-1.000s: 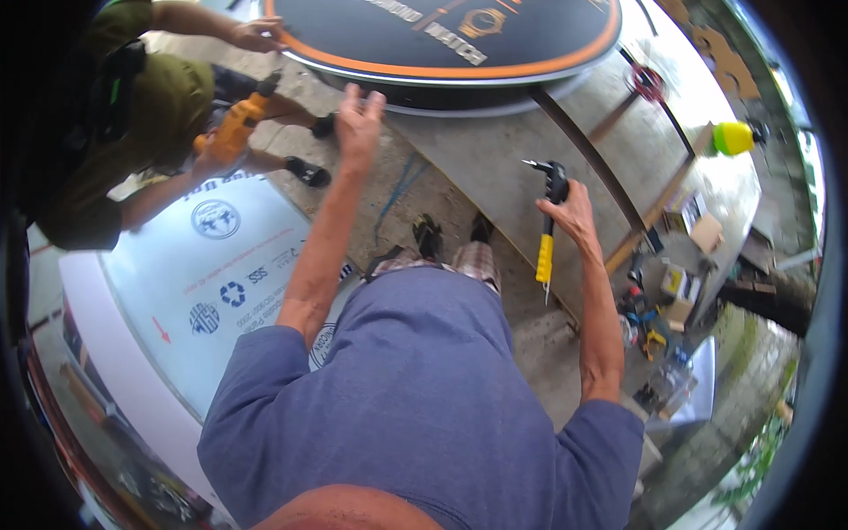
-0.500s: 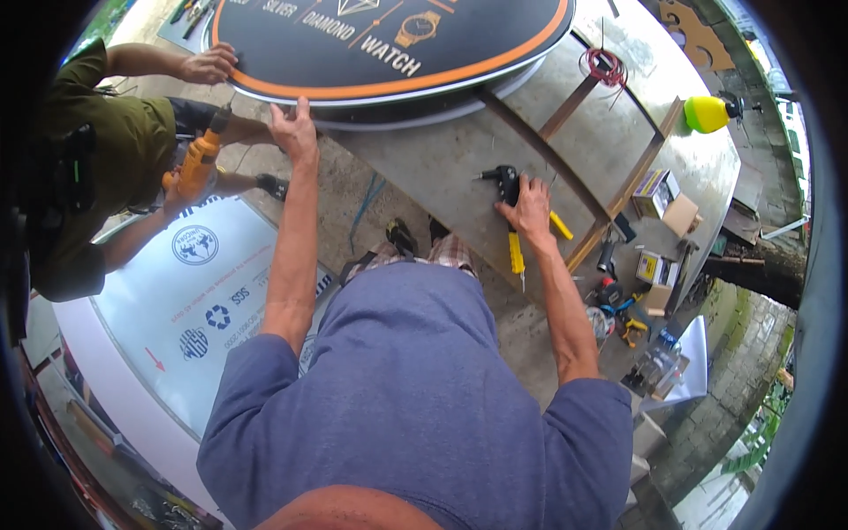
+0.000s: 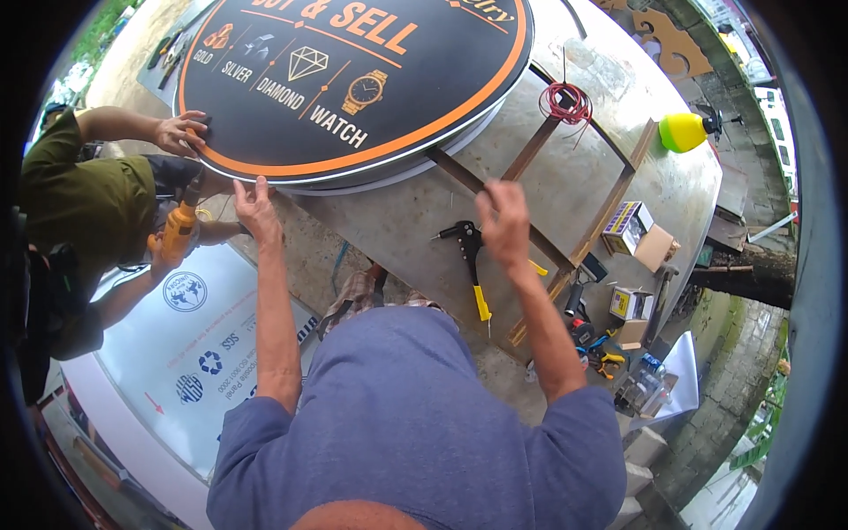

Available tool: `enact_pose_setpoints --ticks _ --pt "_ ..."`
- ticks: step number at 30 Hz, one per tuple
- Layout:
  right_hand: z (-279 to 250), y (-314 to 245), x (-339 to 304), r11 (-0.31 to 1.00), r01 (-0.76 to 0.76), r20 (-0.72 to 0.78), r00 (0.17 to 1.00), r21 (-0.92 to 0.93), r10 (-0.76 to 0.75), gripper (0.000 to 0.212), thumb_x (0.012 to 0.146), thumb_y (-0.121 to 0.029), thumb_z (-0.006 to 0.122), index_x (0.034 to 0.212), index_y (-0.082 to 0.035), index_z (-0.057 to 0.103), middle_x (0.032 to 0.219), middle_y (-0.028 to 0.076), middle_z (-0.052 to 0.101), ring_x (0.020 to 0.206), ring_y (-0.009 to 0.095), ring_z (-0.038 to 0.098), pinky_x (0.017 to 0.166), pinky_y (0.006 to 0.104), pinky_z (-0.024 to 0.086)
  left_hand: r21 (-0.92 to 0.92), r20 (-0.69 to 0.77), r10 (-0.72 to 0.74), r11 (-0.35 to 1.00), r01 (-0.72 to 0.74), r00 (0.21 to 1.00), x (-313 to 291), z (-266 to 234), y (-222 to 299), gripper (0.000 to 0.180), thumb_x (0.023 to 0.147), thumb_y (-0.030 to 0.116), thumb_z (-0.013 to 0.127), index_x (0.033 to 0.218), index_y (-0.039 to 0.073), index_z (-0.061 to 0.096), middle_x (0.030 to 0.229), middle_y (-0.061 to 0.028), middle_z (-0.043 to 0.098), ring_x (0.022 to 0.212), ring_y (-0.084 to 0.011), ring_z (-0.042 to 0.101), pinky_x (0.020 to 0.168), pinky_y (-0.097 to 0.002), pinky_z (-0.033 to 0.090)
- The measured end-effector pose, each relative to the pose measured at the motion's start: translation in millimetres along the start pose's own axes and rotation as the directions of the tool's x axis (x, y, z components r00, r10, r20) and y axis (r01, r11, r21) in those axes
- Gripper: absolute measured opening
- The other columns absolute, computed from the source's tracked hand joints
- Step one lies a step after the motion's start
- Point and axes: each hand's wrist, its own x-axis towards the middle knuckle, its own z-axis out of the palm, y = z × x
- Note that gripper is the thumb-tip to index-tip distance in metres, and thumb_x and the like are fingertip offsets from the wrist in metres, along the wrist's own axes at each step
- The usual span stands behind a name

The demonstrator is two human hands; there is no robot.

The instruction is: Assembling a circular business sign onto a frame using a hand riveter and electric drill.

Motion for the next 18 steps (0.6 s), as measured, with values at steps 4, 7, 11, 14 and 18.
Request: enact_pose_setpoints --ticks 4,7,11,14,18 --pt "10 54 110 0.762 -0.432 0.019 0.875 0.482 0.484 0.033 0.101 -0.018 0.058 0.124 0.004 0.064 0.100 0.013 0.070 0.084 0.020 0.069 0.074 0.0316 0.056 -0.116 0.044 -0.084 0.989 0.089 0.995 -2 -1 7 0.073 0.092 0.005 0.072 0.150 -0.013 0.031 0.116 -0.0173 0.063 0.094 -0.0193 0.065 0.081 -0.0291 0.055" --pt "33 87 175 0.528 -0.511 0.073 0.762 0.678 0.644 0.039 0.103 -0.019 0.055 0.129 0.009 0.060 0.101 0.014 0.070 0.087 0.021 0.070 0.076 0.0343 0.059 -0.075 0.049 -0.105 0.991 0.109 0.993 0 -1 8 0.073 0.092 0.004 0.072 0.150 -0.013 0.031 0.118 -0.0172 0.062 0.096 -0.0192 0.065 0.081 -0.0293 0.056" --pt "49 114 227 0.477 -0.456 0.104 0.796 0.752 0.596 0.033 0.101 -0.014 0.059 0.123 0.009 0.064 0.097 0.014 0.072 0.075 0.021 0.070 0.066 0.0343 0.060 -0.061 0.056 -0.057 0.996 0.061 0.997 2 -2 7 0.066 0.094 0.008 0.070 0.147 -0.012 0.036 0.116 -0.0134 0.056 0.093 -0.0176 0.066 0.078 -0.0296 0.062" --pt "56 125 237 0.408 -0.414 0.037 0.737 0.814 0.675 0.026 0.097 -0.011 0.066 0.115 0.008 0.069 0.089 0.011 0.073 0.062 0.018 0.068 0.055 0.0296 0.057 -0.036 0.054 -0.041 0.998 0.043 0.998 0 -3 6 0.064 0.095 0.010 0.069 0.147 -0.010 0.038 0.117 -0.0106 0.049 0.093 -0.0170 0.066 0.077 -0.0294 0.065" --pt "68 129 234 0.571 -0.315 -0.162 0.757 0.758 0.633 0.031 0.091 -0.015 0.076 0.112 0.008 0.071 0.088 0.012 0.074 0.068 0.016 0.069 0.061 0.0297 0.057 0.002 0.042 -0.037 0.999 0.036 0.998 0 -4 5 0.064 0.095 0.011 0.070 0.147 -0.009 0.039 0.120 -0.0101 0.046 0.092 -0.0179 0.066 0.077 -0.0302 0.066"
